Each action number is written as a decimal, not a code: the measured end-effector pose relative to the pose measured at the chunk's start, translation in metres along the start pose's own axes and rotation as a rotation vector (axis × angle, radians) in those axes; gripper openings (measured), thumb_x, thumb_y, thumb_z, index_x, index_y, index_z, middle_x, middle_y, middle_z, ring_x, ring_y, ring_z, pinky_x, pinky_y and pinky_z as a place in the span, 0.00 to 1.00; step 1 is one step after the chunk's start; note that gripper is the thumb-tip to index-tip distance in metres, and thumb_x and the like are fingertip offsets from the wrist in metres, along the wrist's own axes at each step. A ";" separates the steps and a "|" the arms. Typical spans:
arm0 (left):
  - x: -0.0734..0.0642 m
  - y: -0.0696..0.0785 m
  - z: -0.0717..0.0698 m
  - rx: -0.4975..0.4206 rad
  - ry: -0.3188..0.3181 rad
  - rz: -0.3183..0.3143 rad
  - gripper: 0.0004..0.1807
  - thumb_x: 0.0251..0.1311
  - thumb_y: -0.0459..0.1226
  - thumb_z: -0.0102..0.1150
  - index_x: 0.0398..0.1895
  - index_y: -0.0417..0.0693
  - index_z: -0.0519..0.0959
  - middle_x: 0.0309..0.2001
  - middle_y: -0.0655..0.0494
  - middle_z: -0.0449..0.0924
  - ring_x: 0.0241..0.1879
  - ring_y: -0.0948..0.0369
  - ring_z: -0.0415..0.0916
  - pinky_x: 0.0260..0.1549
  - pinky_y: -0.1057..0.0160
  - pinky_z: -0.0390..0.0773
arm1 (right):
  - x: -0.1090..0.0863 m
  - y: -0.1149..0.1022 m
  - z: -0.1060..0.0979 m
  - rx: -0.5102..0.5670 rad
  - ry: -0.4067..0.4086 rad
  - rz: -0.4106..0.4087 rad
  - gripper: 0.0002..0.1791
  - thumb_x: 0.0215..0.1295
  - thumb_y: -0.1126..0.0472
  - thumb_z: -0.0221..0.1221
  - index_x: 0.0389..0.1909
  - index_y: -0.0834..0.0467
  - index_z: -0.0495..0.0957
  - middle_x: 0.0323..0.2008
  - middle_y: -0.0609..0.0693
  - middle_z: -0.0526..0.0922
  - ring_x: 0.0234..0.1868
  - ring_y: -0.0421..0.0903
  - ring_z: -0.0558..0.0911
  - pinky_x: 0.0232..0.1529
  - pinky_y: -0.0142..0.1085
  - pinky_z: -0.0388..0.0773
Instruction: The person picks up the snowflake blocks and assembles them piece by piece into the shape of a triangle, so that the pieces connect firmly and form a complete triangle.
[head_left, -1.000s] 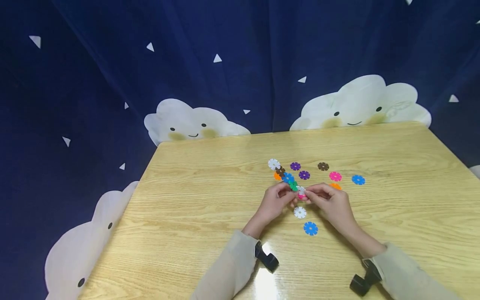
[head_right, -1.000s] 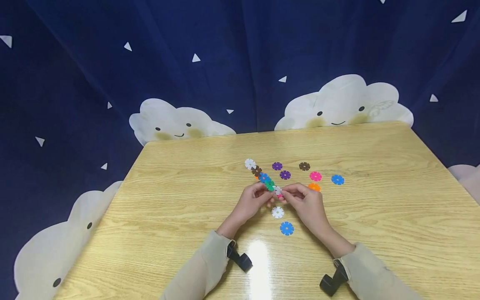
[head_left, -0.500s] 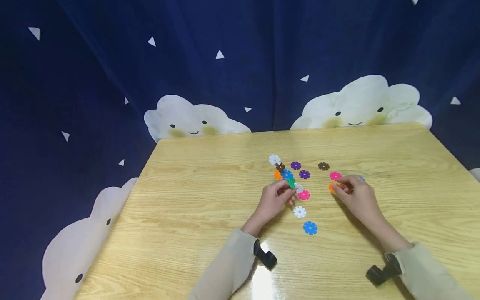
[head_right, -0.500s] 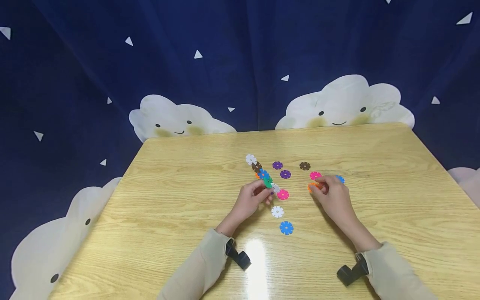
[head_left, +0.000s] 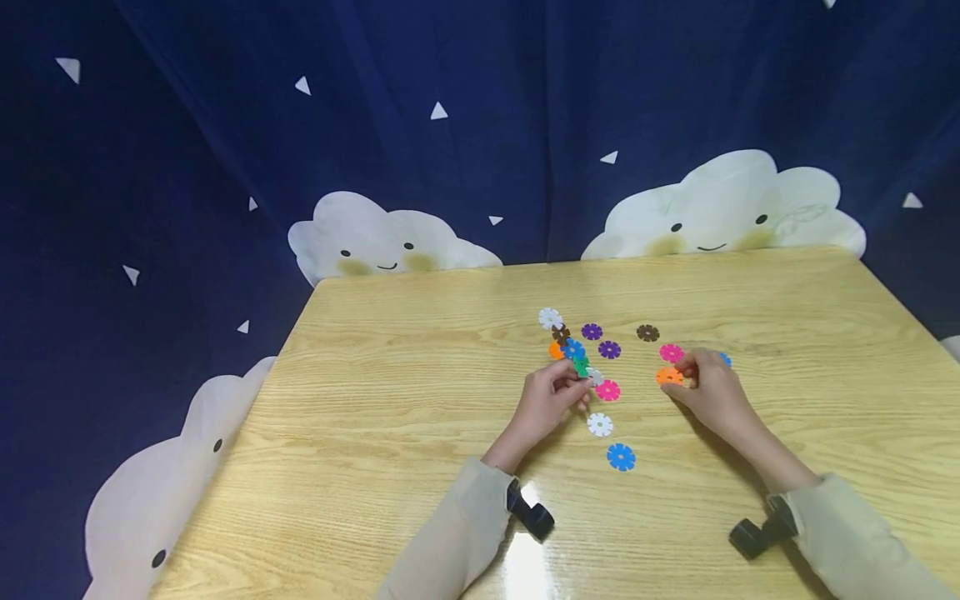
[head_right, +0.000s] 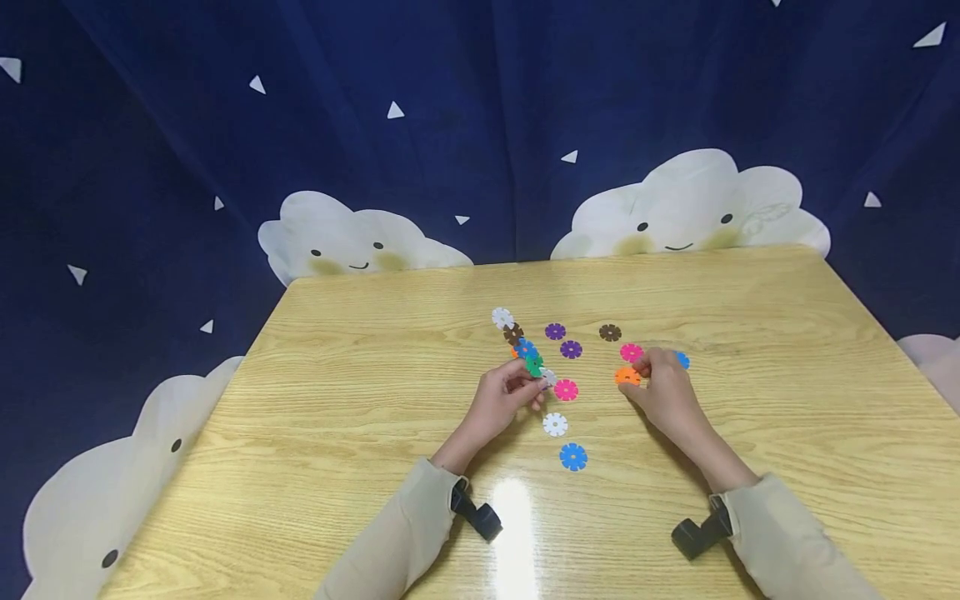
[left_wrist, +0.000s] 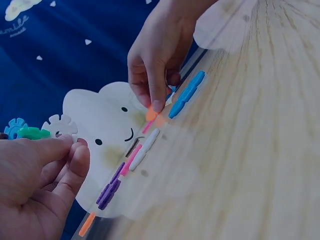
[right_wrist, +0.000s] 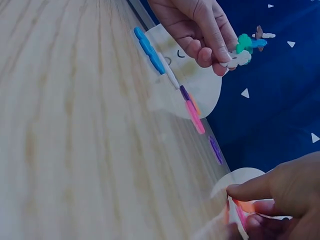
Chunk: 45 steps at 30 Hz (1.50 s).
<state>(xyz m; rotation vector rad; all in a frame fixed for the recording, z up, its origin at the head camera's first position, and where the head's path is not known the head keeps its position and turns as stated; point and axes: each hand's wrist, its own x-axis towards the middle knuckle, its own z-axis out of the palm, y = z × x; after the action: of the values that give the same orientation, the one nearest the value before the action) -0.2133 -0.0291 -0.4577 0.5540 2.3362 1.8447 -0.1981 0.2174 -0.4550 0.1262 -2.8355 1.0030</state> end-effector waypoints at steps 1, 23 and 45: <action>0.000 0.000 0.000 -0.005 0.001 0.003 0.06 0.62 0.30 0.60 0.36 0.33 0.78 0.34 0.36 0.85 0.29 0.46 0.83 0.30 0.64 0.85 | -0.001 -0.001 0.000 0.012 0.007 -0.005 0.16 0.58 0.68 0.65 0.41 0.72 0.70 0.32 0.61 0.73 0.30 0.46 0.70 0.26 0.27 0.65; -0.002 -0.001 0.001 0.192 0.020 0.116 0.05 0.63 0.31 0.60 0.39 0.36 0.82 0.35 0.44 0.87 0.32 0.59 0.86 0.37 0.77 0.81 | -0.014 -0.051 0.013 0.911 -0.069 0.204 0.13 0.66 0.65 0.61 0.48 0.68 0.74 0.28 0.41 0.88 0.29 0.40 0.88 0.38 0.35 0.85; -0.001 0.001 0.000 0.233 0.051 0.185 0.05 0.61 0.30 0.62 0.36 0.34 0.83 0.33 0.43 0.86 0.29 0.56 0.85 0.32 0.78 0.81 | -0.017 -0.070 0.025 0.755 0.001 0.106 0.18 0.65 0.68 0.61 0.52 0.74 0.75 0.25 0.44 0.86 0.22 0.39 0.85 0.29 0.34 0.85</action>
<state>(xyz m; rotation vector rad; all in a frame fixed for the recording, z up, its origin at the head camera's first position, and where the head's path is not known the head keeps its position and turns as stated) -0.2116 -0.0292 -0.4566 0.7828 2.6344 1.6839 -0.1751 0.1482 -0.4335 0.0441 -2.3207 2.0309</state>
